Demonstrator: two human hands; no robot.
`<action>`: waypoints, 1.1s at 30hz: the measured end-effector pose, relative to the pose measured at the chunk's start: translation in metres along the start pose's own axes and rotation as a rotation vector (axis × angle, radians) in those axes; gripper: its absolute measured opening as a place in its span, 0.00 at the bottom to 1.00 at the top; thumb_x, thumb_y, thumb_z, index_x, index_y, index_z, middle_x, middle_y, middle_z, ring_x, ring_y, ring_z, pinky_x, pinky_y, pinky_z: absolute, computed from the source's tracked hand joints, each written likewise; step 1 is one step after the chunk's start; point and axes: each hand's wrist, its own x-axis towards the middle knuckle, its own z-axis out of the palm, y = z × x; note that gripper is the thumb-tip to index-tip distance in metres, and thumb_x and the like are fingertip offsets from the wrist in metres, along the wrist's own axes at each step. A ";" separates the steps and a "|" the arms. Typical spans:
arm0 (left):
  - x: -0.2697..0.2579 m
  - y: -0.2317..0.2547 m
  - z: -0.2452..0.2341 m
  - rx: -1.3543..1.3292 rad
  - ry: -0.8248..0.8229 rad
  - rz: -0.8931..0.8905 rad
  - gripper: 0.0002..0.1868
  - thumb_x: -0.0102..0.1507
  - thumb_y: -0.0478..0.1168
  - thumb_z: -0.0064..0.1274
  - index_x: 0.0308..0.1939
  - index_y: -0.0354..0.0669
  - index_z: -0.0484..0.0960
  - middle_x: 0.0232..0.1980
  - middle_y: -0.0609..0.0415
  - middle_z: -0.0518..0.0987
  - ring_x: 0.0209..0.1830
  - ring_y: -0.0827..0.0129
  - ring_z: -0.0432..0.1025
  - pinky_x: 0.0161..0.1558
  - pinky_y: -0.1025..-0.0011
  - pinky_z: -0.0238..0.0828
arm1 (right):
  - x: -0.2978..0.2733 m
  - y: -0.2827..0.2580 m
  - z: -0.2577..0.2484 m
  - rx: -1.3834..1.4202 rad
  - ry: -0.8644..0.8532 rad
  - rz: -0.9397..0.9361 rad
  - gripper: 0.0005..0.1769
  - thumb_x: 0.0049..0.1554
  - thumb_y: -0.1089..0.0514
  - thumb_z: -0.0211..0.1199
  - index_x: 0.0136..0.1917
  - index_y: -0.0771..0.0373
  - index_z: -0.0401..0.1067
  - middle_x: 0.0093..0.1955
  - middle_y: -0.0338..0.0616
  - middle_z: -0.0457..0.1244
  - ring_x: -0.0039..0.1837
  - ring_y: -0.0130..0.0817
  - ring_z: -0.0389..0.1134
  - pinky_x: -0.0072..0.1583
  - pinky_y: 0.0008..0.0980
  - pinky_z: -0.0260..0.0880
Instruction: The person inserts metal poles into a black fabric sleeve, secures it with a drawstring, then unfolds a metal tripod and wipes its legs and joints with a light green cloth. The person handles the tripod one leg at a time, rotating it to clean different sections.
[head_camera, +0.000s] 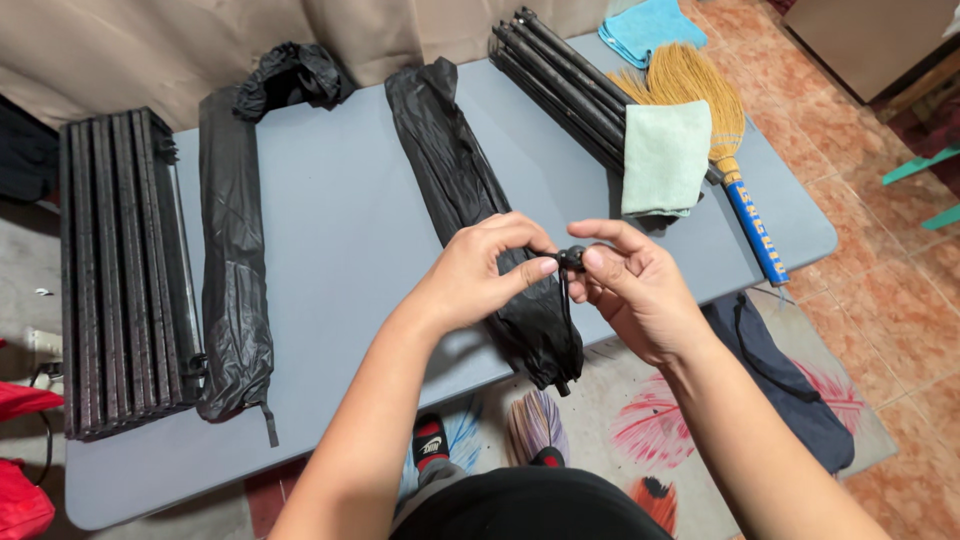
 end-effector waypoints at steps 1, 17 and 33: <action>0.000 -0.001 0.001 0.003 -0.012 -0.031 0.12 0.64 0.45 0.60 0.44 0.41 0.84 0.45 0.54 0.83 0.49 0.63 0.77 0.54 0.68 0.72 | -0.001 -0.001 0.002 -0.014 0.000 0.006 0.16 0.58 0.60 0.65 0.60 0.65 0.74 0.47 0.43 0.68 0.46 0.28 0.69 0.50 0.30 0.72; 0.001 0.003 -0.001 0.030 0.007 0.013 0.08 0.63 0.44 0.62 0.41 0.45 0.85 0.41 0.58 0.83 0.45 0.66 0.72 0.51 0.68 0.71 | -0.007 -0.014 -0.003 -0.501 -0.130 -0.243 0.11 0.55 0.74 0.67 0.52 0.70 0.72 0.58 0.44 0.65 0.57 0.26 0.66 0.57 0.27 0.69; 0.011 0.005 -0.005 -0.030 -0.055 -0.067 0.11 0.63 0.45 0.58 0.46 0.45 0.83 0.38 0.57 0.81 0.38 0.68 0.75 0.42 0.70 0.72 | -0.003 0.005 -0.007 -0.767 -0.129 -0.538 0.13 0.55 0.76 0.62 0.53 0.67 0.73 0.58 0.43 0.66 0.61 0.30 0.68 0.62 0.27 0.70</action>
